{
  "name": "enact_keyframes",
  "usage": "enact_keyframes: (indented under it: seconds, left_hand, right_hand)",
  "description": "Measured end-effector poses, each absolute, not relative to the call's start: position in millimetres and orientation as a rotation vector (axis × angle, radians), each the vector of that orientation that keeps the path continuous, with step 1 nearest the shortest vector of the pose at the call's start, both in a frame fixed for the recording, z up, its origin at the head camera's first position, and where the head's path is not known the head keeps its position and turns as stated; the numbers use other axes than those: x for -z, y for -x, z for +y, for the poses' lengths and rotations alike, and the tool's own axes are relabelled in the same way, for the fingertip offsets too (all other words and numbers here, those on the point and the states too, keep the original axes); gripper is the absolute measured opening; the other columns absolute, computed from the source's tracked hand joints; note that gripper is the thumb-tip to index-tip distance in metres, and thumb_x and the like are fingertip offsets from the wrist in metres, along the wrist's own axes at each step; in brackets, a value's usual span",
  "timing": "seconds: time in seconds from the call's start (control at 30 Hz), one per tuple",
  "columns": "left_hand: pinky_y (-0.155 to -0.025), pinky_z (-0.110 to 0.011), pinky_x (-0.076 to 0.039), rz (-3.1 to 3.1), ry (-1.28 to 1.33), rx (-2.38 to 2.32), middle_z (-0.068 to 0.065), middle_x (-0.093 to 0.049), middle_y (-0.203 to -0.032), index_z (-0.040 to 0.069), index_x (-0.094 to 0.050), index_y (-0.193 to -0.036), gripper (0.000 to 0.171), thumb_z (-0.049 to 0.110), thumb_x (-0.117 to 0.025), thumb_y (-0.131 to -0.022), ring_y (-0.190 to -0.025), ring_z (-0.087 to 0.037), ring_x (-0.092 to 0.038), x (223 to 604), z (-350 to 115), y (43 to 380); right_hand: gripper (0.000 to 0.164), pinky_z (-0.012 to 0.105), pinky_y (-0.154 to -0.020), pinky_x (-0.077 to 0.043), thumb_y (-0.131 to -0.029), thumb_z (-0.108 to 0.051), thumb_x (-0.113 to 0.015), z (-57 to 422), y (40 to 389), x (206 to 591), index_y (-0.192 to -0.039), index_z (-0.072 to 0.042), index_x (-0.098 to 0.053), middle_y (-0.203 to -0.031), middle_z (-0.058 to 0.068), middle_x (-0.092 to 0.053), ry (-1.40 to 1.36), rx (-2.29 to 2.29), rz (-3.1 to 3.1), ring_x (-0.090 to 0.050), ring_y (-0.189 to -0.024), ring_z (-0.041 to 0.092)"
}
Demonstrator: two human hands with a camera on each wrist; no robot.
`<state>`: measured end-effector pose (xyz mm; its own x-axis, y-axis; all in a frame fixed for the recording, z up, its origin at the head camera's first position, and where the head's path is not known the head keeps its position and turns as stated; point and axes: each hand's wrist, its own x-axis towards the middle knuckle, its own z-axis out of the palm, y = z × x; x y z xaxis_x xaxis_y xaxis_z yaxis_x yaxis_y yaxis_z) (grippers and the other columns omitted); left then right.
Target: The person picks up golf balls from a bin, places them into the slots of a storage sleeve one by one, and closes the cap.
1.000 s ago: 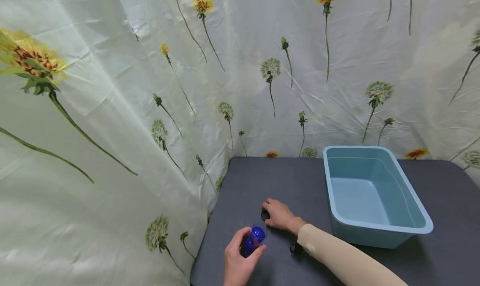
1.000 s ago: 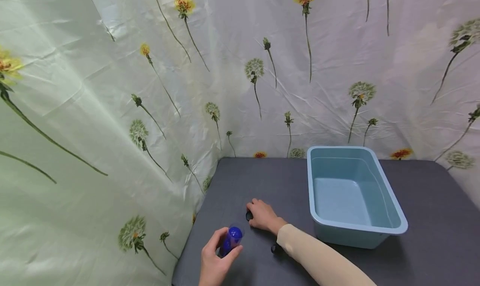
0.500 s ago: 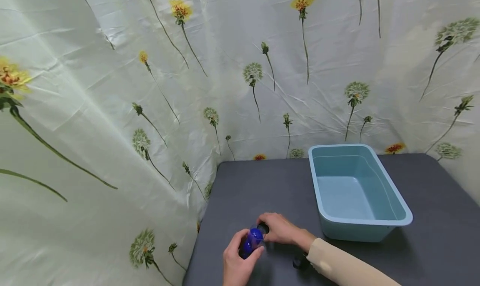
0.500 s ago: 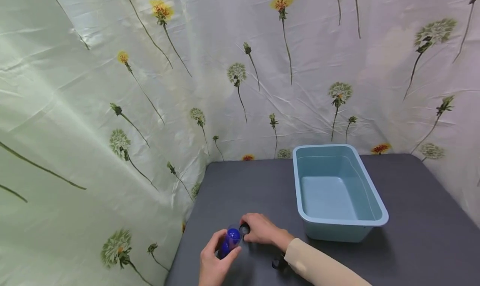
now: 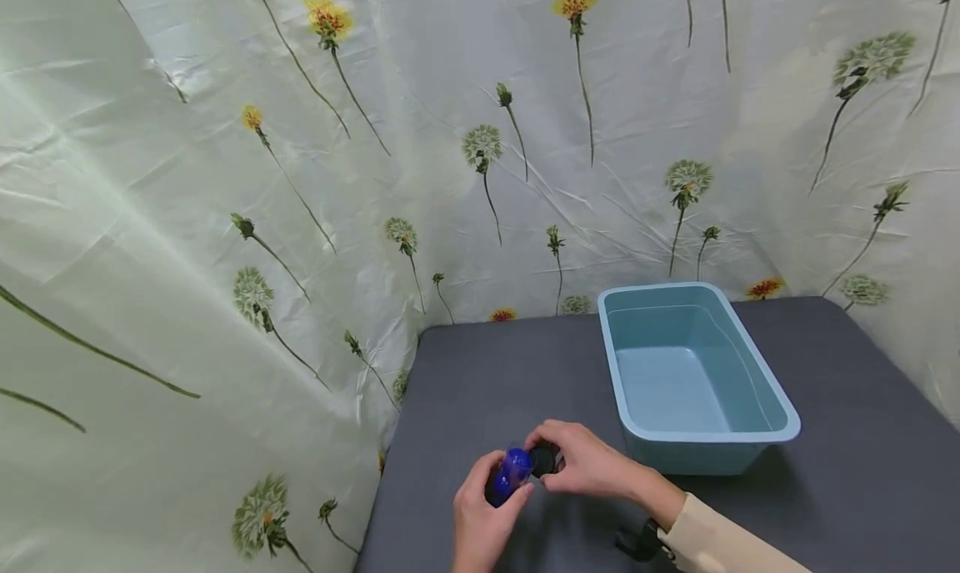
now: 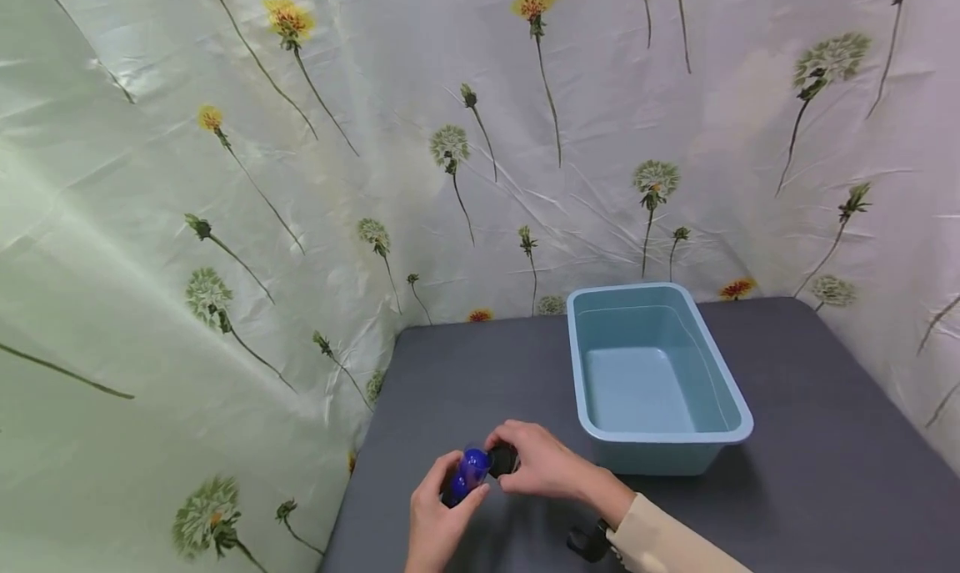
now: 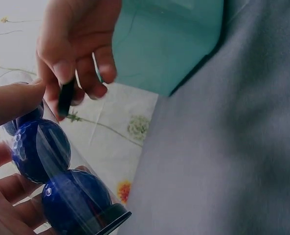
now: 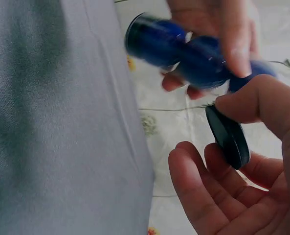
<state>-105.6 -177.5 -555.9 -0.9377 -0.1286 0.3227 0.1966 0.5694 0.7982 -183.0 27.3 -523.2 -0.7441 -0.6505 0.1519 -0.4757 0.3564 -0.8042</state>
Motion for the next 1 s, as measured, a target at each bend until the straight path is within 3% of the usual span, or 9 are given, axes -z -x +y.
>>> enact_keyframes:
  seconds: [0.3, 0.57, 0.7, 0.8, 1.0]
  left_hand:
    - [-0.078, -0.032, -0.055, -2.466, 0.136, 1.321, 0.011, -0.067, -0.107, 0.027, -0.064, -0.118, 0.049, 0.044, -0.086, -0.078, -0.092, -0.008, -0.064, 561, -167, 105]
    - [-0.081, -0.034, -0.055, -2.461, 0.187, 1.374, 0.012, -0.066, -0.108, 0.029, -0.065, -0.119, 0.049, 0.043, -0.087, -0.078, -0.093, -0.008, -0.064, 557, -153, 113]
    - [-0.082, -0.034, -0.055, -2.476, 0.185, 1.412, 0.012, -0.066, -0.109, 0.029, -0.065, -0.119, 0.049, 0.046, -0.086, -0.078, -0.094, -0.008, -0.064, 557, -148, 114]
    - [-0.082, -0.033, -0.055, -2.482, 0.185, 1.426, 0.012, -0.066, -0.109, 0.028, -0.065, -0.119, 0.050, 0.048, -0.085, -0.078, -0.094, -0.008, -0.064, 558, -145, 114]
    - [-0.080, -0.036, -0.056, -2.471, 0.216, 1.351, 0.012, -0.066, -0.107, 0.028, -0.065, -0.119, 0.049, 0.047, -0.084, -0.079, -0.092, -0.007, -0.064, 563, -139, 118]
  right_hand:
    - [0.039, 0.028, -0.069, -0.055, -0.083, -0.018, -0.080, 44, 170, 523, -0.118, -0.024, -0.066, -0.106, -0.009, -0.063, 0.918, 1.485, 2.317, -0.058, -0.085, 0.012]
    - [0.037, 0.029, -0.070, -0.054, -0.087, -0.013, -0.078, 65, 173, 524, -0.121, -0.018, -0.066, -0.118, 0.006, -0.061, 0.783, 1.728, 2.050, -0.058, -0.084, 0.019]
    - [0.040, 0.030, -0.074, -0.057, -0.089, -0.012, -0.078, 70, 171, 522, -0.126, -0.009, -0.065, -0.121, 0.010, -0.064, 0.732, 1.791, 1.949, -0.063, -0.090, 0.024]
    - [0.045, 0.033, -0.081, -0.057, -0.089, -0.012, -0.078, 73, 168, 520, -0.130, -0.003, -0.062, -0.120, 0.011, -0.067, 0.684, 1.817, 1.929, -0.064, -0.105, 0.027]
    - [0.055, 0.029, -0.068, -0.055, -0.085, -0.018, -0.082, 80, 165, 502, -0.136, -0.018, -0.060, -0.113, 0.004, -0.071, 0.646, 1.698, 2.130, -0.068, -0.091, 0.022]
